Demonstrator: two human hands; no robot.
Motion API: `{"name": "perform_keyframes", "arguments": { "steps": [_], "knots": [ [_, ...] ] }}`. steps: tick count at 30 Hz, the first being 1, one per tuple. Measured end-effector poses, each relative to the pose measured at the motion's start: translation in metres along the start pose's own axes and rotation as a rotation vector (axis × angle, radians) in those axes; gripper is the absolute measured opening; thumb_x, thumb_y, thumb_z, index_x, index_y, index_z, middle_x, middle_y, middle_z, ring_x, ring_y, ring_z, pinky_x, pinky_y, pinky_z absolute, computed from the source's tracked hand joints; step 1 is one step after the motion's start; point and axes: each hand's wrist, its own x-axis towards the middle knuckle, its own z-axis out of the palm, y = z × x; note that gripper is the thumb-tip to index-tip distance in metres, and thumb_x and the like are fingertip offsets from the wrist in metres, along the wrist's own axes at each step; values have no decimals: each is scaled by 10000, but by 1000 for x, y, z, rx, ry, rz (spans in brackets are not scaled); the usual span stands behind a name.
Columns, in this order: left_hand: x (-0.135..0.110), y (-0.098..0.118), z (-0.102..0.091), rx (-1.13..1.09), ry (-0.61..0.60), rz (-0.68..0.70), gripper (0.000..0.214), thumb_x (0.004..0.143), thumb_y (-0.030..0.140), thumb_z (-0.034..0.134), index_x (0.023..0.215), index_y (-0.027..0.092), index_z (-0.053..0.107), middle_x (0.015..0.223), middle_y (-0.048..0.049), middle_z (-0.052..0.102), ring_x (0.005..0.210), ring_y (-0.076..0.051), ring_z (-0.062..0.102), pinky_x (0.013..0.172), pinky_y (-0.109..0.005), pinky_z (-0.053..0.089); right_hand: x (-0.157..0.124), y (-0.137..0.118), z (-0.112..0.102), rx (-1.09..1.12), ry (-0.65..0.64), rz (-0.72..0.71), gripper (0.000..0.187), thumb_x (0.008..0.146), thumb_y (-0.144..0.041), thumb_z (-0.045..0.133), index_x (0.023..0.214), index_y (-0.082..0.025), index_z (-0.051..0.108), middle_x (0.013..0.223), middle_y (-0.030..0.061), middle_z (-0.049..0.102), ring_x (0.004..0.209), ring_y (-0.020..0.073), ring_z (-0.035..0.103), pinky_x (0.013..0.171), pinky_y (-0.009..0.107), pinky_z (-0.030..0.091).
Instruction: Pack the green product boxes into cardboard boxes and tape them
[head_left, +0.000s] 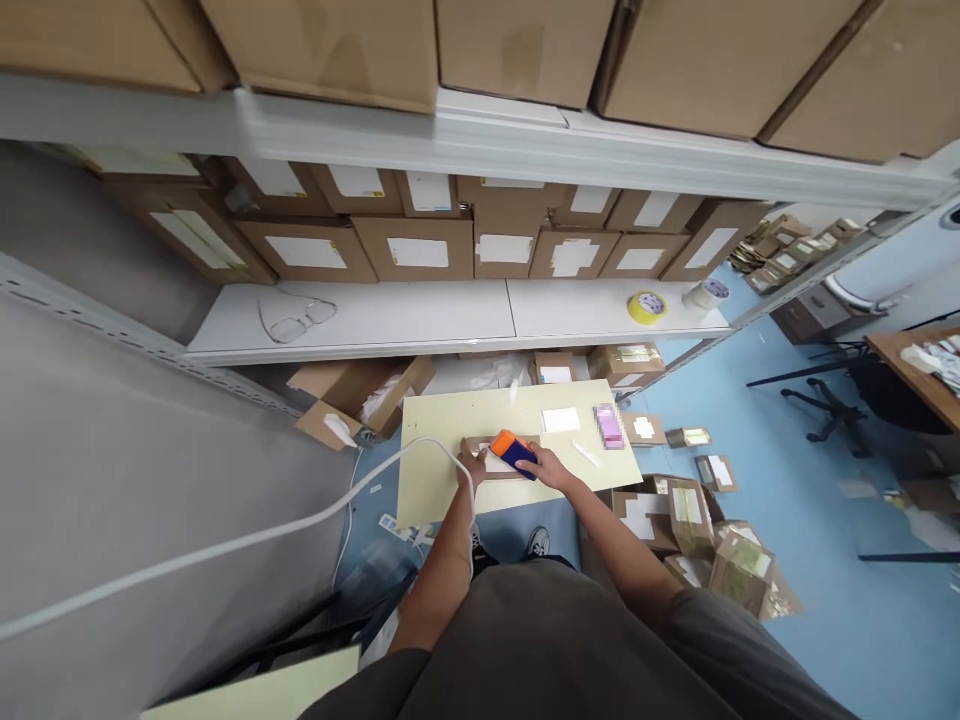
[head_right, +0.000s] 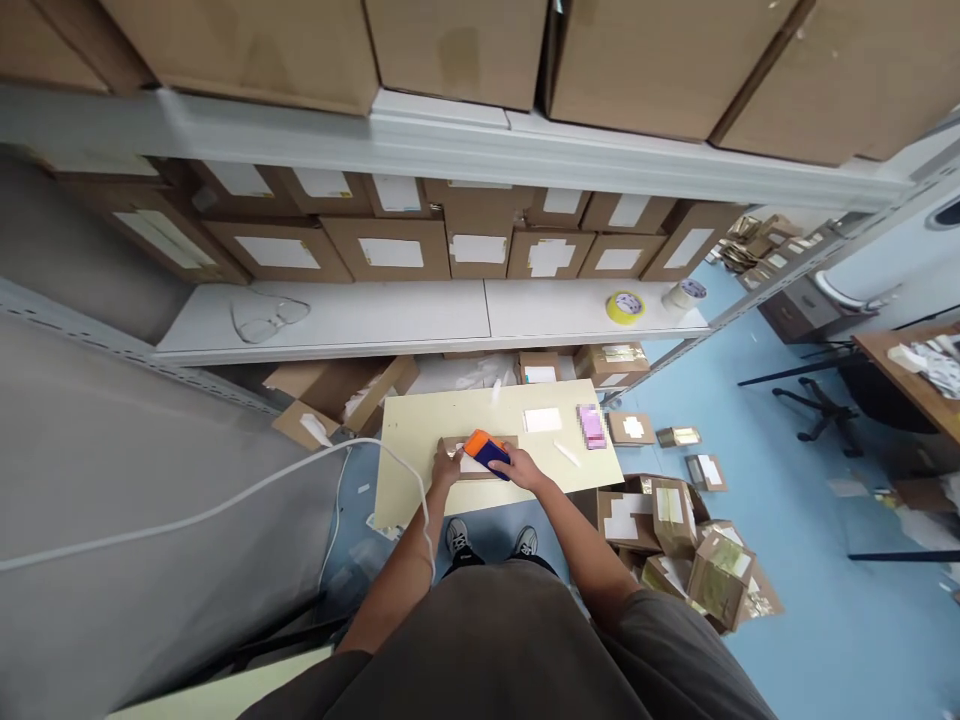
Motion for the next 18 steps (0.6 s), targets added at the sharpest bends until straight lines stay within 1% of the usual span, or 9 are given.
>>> {"name": "perform_keyframes", "arguments": {
  "steps": [3, 5, 6, 7, 10, 11, 13, 15, 18],
  "knots": [
    [-5, -3, -6, -60, 114, 93, 792, 1024, 399, 630, 1717, 116, 371, 1681, -268, 528, 1558, -371, 535, 1238, -463, 465, -2, 1, -5, -24, -26, 24, 468, 927, -641, 729, 1153, -237, 655, 1044, 65, 767, 996, 315, 727, 920, 423, 554],
    [-8, -2, -12, -129, 203, 209, 637, 1042, 430, 594, 1606, 137, 555, 1660, -233, 568, 1579, -370, 501, 1269, -484, 439, -5, -1, -9, -15, -36, 32, 494, 923, -653, 724, 1176, -233, 662, 1076, 67, 772, 1031, 322, 728, 950, 437, 555],
    [-9, -1, -16, -185, 192, 252, 570, 1054, 481, 571, 1511, 151, 652, 1595, -218, 635, 1539, -365, 546, 1247, -481, 465, -6, -2, -11, -11, -42, 34, 508, 921, -662, 721, 1185, -230, 667, 1089, 68, 774, 1043, 323, 729, 959, 440, 556],
    [-9, 1, -20, -254, 127, 270, 552, 1060, 549, 552, 1409, 158, 725, 1496, -209, 711, 1456, -356, 622, 1197, -471, 512, -7, -4, -13, -13, -48, 33, 523, 918, -670, 721, 1191, -227, 673, 1099, 69, 775, 1052, 324, 730, 966, 441, 558],
    [-9, 11, -29, -463, -212, 222, 696, 1021, 746, 538, 1237, 141, 805, 1230, -201, 828, 1160, -313, 778, 991, -416, 615, -8, -9, -16, -48, -65, 22, 544, 913, -690, 724, 1185, -220, 689, 1115, 72, 782, 1070, 322, 734, 977, 434, 563],
    [-9, 15, -31, -509, -308, 204, 738, 997, 785, 553, 1225, 132, 813, 1199, -201, 836, 1122, -305, 789, 953, -401, 620, -8, -11, -17, -60, -71, 16, 540, 918, -693, 720, 1178, -221, 694, 1115, 69, 785, 1073, 318, 735, 979, 430, 565],
    [-9, 21, -32, -560, -428, 196, 760, 950, 812, 618, 1211, 130, 828, 1170, -195, 846, 1115, -303, 791, 928, -383, 617, -7, -15, -19, -79, -83, 4, 523, 930, -692, 716, 1156, -221, 703, 1101, 63, 789, 1066, 308, 738, 976, 425, 572],
    [-10, 25, -30, -577, -460, 212, 731, 898, 793, 708, 1159, 125, 849, 1094, -181, 855, 1078, -307, 797, 913, -382, 616, -6, -18, -23, -97, -98, -10, 508, 930, -680, 733, 1141, -218, 713, 1085, 63, 792, 1042, 299, 739, 960, 421, 579],
    [-10, 28, -26, -577, -382, 241, 636, 855, 711, 794, 1045, 109, 871, 939, -160, 849, 955, -303, 801, 876, -403, 627, -4, -22, -28, -136, -106, -33, 511, 933, -673, 747, 1164, -217, 730, 1090, 65, 796, 1025, 290, 736, 926, 406, 588]
  ]
}}
